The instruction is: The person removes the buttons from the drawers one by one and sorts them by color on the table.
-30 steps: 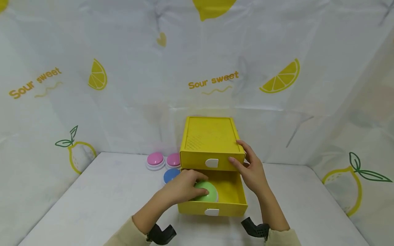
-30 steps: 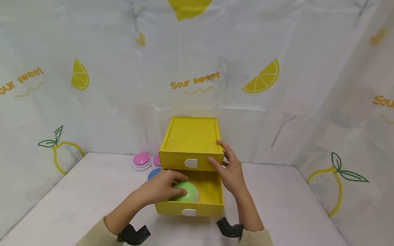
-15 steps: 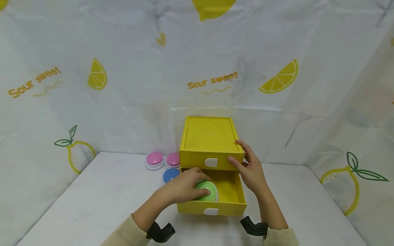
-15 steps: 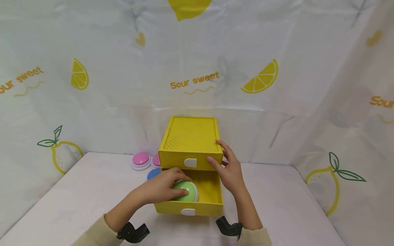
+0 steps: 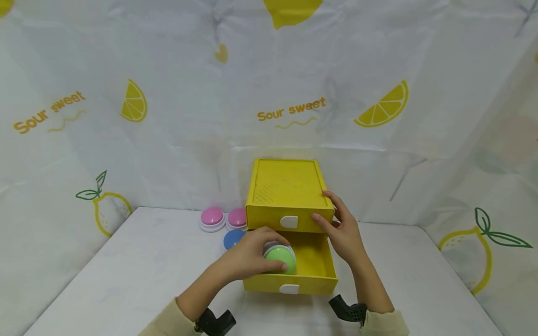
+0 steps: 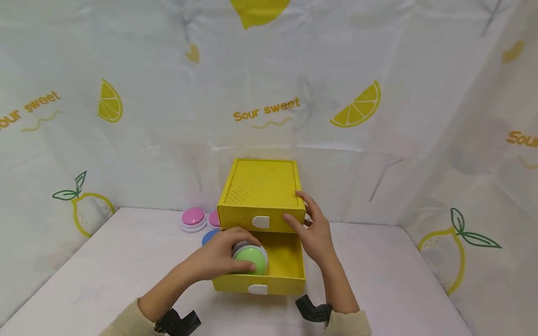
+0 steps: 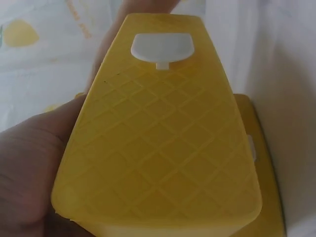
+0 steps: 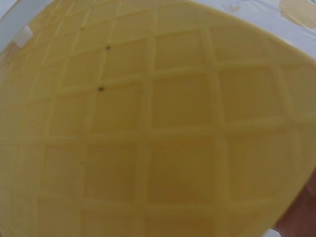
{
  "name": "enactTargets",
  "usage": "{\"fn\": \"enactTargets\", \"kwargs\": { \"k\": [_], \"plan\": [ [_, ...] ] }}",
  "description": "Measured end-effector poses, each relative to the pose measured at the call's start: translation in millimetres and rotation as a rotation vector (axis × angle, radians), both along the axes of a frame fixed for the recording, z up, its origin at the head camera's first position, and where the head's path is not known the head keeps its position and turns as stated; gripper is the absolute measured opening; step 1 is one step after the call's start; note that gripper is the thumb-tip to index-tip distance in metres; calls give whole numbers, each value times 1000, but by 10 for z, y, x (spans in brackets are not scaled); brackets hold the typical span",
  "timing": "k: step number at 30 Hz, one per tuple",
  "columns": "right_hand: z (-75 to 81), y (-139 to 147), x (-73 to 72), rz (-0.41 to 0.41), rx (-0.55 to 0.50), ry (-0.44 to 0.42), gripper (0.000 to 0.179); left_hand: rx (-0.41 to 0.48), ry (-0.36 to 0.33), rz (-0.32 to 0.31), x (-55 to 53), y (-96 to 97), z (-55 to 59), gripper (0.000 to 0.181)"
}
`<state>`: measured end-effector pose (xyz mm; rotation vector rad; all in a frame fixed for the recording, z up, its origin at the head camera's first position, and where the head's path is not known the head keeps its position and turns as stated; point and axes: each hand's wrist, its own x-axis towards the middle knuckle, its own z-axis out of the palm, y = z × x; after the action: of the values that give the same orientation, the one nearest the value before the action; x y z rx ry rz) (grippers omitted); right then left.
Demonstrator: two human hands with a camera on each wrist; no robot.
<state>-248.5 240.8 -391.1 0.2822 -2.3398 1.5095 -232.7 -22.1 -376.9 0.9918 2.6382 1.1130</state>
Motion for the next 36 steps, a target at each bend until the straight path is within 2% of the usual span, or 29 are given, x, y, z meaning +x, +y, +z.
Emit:
{"fn": "enactTargets", "kwargs": {
  "k": [3, 6, 9, 11, 15, 17, 21, 25, 28, 31, 34, 36],
  "plan": [
    [2, -5, -1, -6, -1, -7, 63, 94, -1, 33, 8, -4, -24, 38],
    [10, -15, 3, -13, -4, -24, 63, 244, -33, 75, 28, -31, -33, 39],
    [24, -25, 20, -16, -7, -38, 63, 389, -71, 107, 59, -96, -2, 41],
    [27, -25, 23, -16, -4, -36, 63, 445, -87, 122, 85, -166, 35, 43],
    [14, -5, 10, -22, 10, -23, 63, 485, -65, 162, 144, -336, 100, 45],
    [5, 1, 1, -24, 15, -17, 63, 510, -45, 207, 176, -431, 99, 45],
    [-8, 0, -8, -21, 19, -17, 63, 573, -6, 327, 233, -634, 52, 45],
    [-10, -6, 0, -26, 20, -20, 63, 601, -8, 429, 269, -828, -27, 46],
    [-6, -7, 7, -31, 27, -18, 63, 603, -60, 512, 291, -939, -116, 47],
    [-5, -10, 6, -33, 32, -12, 63, 567, -153, 606, 295, -1012, -253, 48],
    [-6, -16, 4, -33, 32, -9, 63, 526, -253, 667, 262, -1051, -423, 50],
    [-6, -23, 7, -32, 28, -10, 63, 502, -295, 692, 223, -1071, -531, 52]
  ]
}}
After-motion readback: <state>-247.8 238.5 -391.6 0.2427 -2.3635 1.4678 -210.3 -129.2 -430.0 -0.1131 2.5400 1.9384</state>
